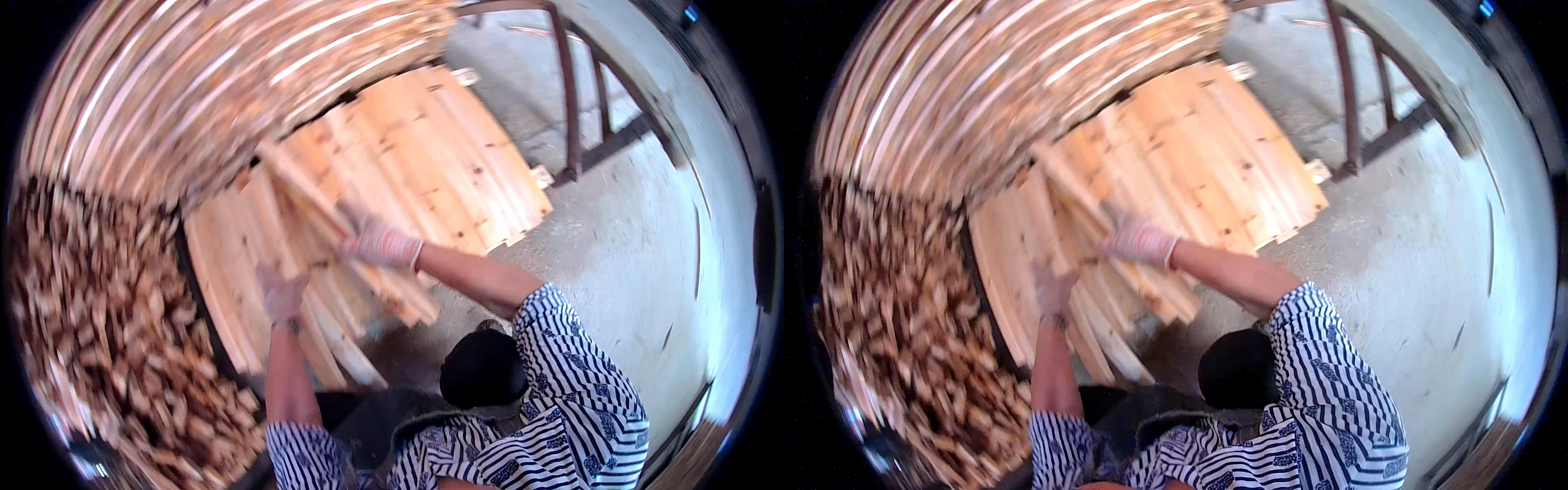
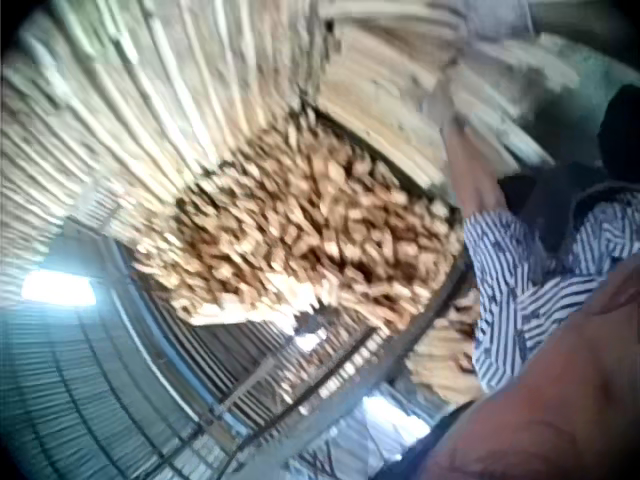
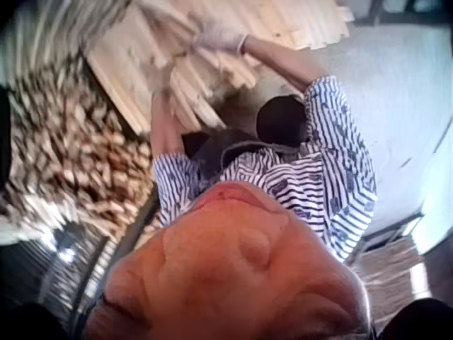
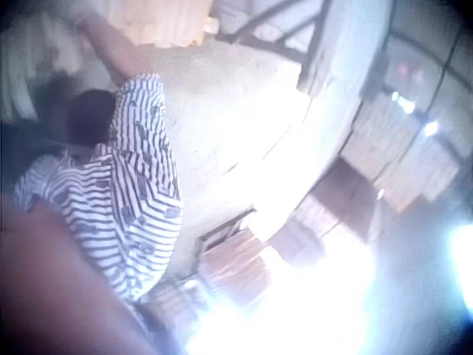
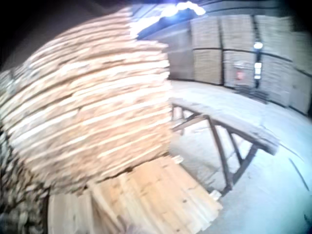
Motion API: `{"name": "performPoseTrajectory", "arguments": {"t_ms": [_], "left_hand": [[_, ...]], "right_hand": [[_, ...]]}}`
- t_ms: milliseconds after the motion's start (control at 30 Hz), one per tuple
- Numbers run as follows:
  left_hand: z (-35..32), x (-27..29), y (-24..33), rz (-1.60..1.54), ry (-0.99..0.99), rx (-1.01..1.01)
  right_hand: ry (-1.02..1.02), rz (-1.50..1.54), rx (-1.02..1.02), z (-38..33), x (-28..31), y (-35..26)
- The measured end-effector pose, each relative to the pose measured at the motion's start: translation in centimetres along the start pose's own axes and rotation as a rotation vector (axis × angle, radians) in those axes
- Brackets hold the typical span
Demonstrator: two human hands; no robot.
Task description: The person picks up bundles of wooden planks from stacks and arranges them into a organized square frame on the floor, handling the planks by hand to align them edge-to-edge.
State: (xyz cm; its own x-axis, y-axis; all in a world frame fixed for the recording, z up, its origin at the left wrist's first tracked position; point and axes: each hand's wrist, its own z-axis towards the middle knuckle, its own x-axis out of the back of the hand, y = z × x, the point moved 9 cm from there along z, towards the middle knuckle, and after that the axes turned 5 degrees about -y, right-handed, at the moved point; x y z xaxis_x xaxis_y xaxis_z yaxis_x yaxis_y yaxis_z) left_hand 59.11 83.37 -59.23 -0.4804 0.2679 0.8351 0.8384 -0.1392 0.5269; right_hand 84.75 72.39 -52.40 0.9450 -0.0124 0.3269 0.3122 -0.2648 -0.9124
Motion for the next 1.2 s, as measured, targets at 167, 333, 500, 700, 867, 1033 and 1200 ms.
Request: {"name": "performPoseTrajectory", "arguments": {"t_ms": [167, 333, 500, 700, 867, 1033, 1200], "left_hand": [[-3.0, 3.1, 11.1, -1.107, -0.276, 0.036], [-5.2, 4.7, 19.9, -1.152, -0.231, -0.158], [-3.7, 1.4, 20.8, -1.047, -0.281, -0.135], [-2.5, -4.1, 18.4, -1.202, -0.366, 0.126], [-2.5, -9.5, 13.1, -1.216, -0.449, 0.274], [-2.9, -10.0, 13.8, -1.079, -0.382, 0.276], [-2.9, -9.9, 13.5, -1.077, -0.322, 0.295]], "right_hand": [[-0.212, 0.466, -0.022, -5.9, -1.2, -1.0], [-0.199, 0.341, 0.053, -6.2, -0.4, -2.0], [0.041, 0.169, 0.01, -7.5, 7.3, -2.7], [0.192, -0.256, -0.331, -10.6, 20.8, 1.8], [0.461, -0.562, -0.345, -11.7, 33.1, 8.6], [0.399, -0.672, -0.525, -7.8, 32.9, 13.8], [0.442, -0.609, -0.48, -7.9, 33.9, 14.8]]}}
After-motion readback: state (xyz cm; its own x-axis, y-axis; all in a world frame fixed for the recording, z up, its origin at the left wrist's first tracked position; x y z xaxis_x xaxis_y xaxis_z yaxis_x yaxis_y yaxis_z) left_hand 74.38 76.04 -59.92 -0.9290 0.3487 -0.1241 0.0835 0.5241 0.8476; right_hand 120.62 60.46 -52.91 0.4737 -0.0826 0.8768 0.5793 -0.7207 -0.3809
